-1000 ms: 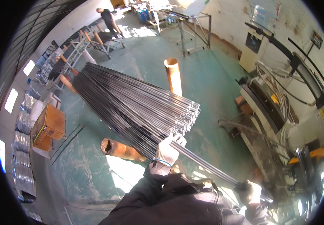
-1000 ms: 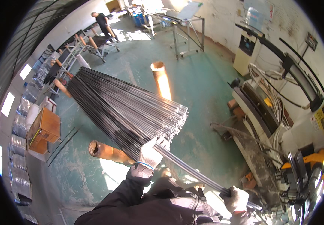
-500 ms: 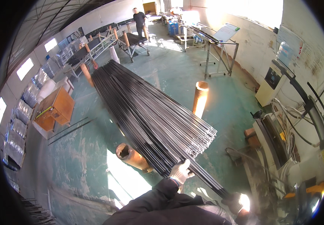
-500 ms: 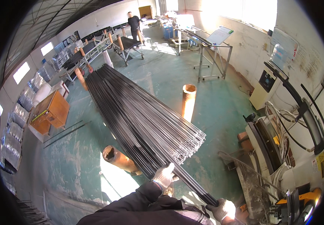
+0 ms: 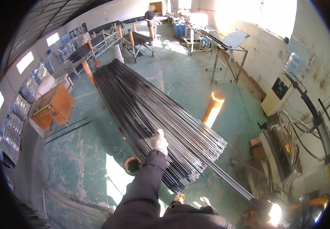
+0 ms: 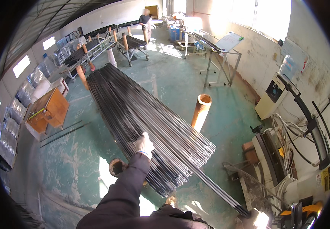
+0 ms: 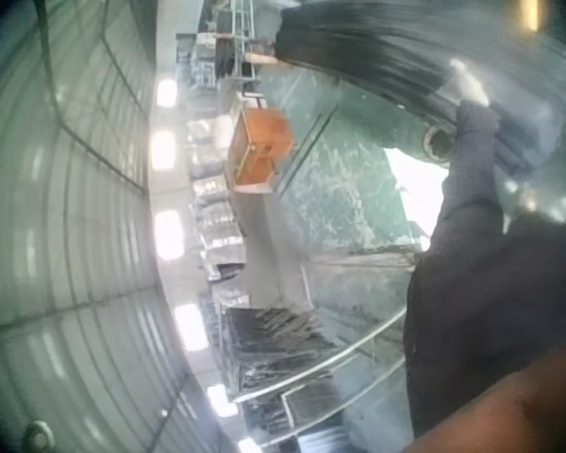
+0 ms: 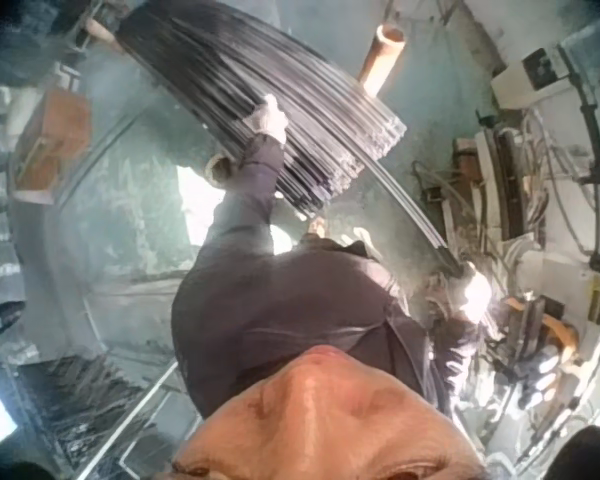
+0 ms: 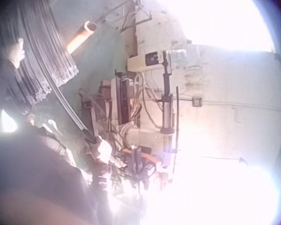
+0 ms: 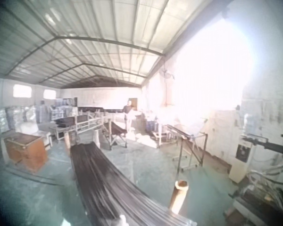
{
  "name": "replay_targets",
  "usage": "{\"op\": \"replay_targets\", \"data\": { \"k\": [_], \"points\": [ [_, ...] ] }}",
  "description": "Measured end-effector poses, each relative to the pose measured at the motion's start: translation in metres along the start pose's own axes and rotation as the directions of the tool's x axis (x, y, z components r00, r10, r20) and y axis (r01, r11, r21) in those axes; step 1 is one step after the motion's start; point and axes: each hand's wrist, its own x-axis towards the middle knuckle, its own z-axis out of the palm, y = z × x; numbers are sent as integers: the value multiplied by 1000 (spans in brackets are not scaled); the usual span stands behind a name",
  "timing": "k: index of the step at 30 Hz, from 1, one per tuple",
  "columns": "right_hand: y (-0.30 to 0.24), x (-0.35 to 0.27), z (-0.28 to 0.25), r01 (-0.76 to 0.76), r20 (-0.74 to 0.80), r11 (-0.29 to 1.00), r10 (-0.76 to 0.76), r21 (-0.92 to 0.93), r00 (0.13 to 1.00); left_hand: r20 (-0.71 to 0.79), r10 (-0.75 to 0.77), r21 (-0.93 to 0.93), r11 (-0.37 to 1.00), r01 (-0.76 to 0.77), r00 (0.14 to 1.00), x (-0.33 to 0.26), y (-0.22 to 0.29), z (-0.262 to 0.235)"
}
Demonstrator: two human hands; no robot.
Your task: The person repeatedly picks up bundles of long metal rods from a floor stack and feeds them into a yellow industrial machine. The rods are processed by the machine and then placed back onto the stack. This cycle is repeated continuously throughout the clip.
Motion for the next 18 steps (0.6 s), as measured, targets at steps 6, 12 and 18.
{"op": "replay_targets", "data": {
  "k": [6,12,18],
  "points": [
    [7,-41,32,-445,44,889,443,107,896,842,-32,-277,831,482,539,-116,-17,61],
    [76,-165,59,-579,-118,816,575,2,810,828,-346,48,829,558,442,-228,-20,100],
    [179,-358,84,-919,-303,309,876,-243,375,840,-164,-33,936,351,517,-288,41,194]
  ]
}}
